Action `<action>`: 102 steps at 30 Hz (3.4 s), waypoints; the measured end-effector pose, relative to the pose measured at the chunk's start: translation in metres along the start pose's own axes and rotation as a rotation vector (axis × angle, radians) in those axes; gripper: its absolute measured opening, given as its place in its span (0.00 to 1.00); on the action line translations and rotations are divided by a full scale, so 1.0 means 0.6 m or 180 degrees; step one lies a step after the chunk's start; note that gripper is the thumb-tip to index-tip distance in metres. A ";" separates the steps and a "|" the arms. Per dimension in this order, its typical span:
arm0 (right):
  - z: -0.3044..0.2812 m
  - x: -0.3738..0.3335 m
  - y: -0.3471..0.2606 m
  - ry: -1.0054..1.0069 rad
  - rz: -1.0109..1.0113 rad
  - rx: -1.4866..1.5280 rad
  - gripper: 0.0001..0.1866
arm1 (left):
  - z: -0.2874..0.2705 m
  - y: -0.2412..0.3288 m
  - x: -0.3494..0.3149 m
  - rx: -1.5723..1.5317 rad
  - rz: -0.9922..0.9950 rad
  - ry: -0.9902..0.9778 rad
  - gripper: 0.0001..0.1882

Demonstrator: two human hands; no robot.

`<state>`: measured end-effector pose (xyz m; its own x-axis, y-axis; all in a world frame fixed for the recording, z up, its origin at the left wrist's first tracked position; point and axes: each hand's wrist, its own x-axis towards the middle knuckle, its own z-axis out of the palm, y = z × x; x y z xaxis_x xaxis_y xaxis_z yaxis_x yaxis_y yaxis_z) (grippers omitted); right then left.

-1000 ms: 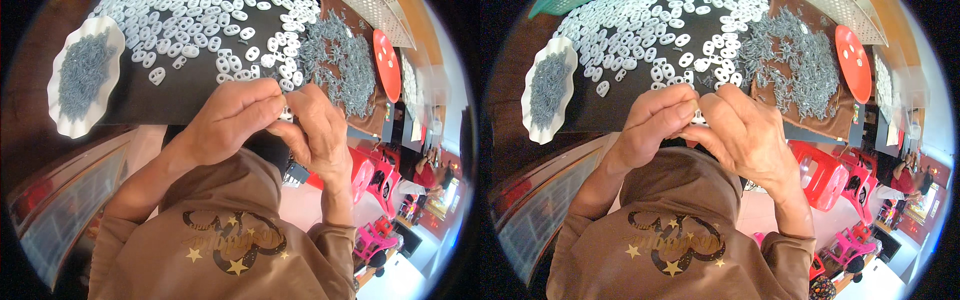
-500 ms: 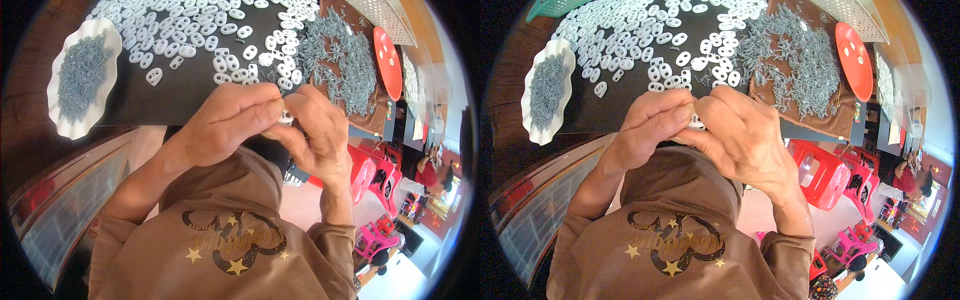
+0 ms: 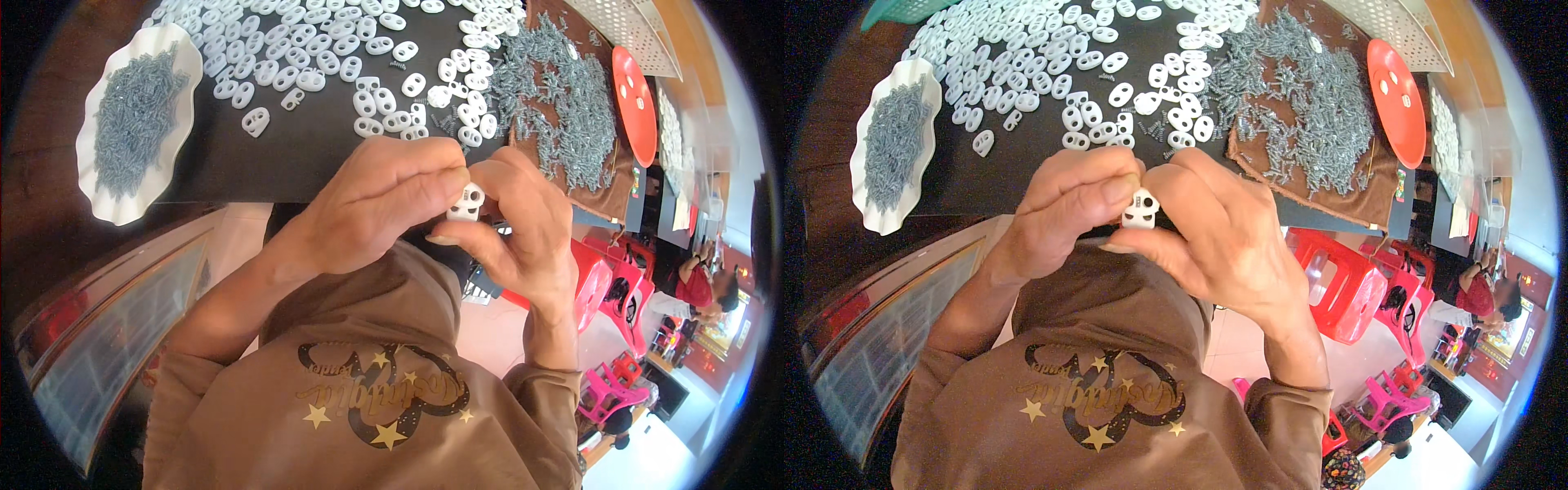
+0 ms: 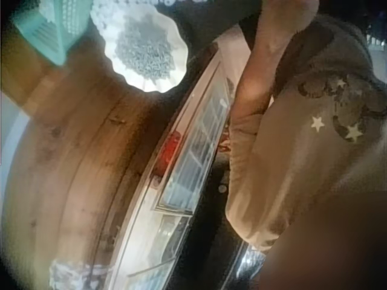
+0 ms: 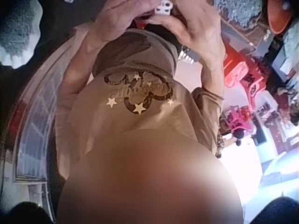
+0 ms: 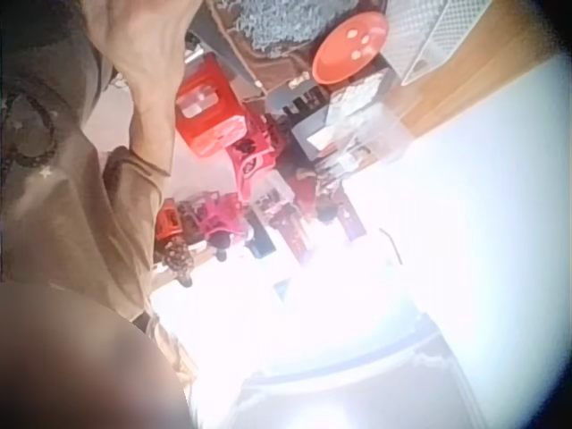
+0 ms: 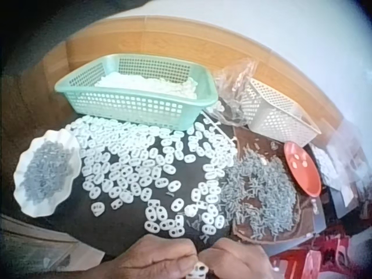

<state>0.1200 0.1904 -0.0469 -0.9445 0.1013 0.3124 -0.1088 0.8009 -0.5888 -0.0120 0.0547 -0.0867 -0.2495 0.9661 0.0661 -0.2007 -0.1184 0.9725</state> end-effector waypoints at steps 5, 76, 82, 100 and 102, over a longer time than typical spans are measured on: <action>-0.003 -0.012 -0.002 -0.0019 0.0125 -0.0106 0.18 | 0.002 0.001 0.002 0.0011 0.0034 -0.0006 0.14; 0.010 -0.031 -0.013 0.0245 0.1828 0.2727 0.06 | 0.019 -0.009 -0.003 0.0290 0.0071 0.0453 0.15; -0.004 -0.029 -0.003 -0.0070 0.1843 0.2037 0.04 | 0.021 -0.013 0.004 0.0295 0.0000 0.0392 0.16; 0.011 -0.021 -0.012 0.0274 0.0132 -0.0656 0.09 | 0.020 -0.017 0.002 0.0297 0.0057 0.0280 0.13; 0.010 -0.028 -0.008 0.0224 0.0089 -0.0674 0.09 | 0.014 -0.010 0.000 0.0249 -0.0046 0.0274 0.13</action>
<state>0.1342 0.1814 -0.0541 -0.9215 0.1603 0.3536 -0.0083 0.9024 -0.4308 -0.0029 0.0573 -0.0904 -0.3282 0.9439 0.0357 -0.1313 -0.0831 0.9879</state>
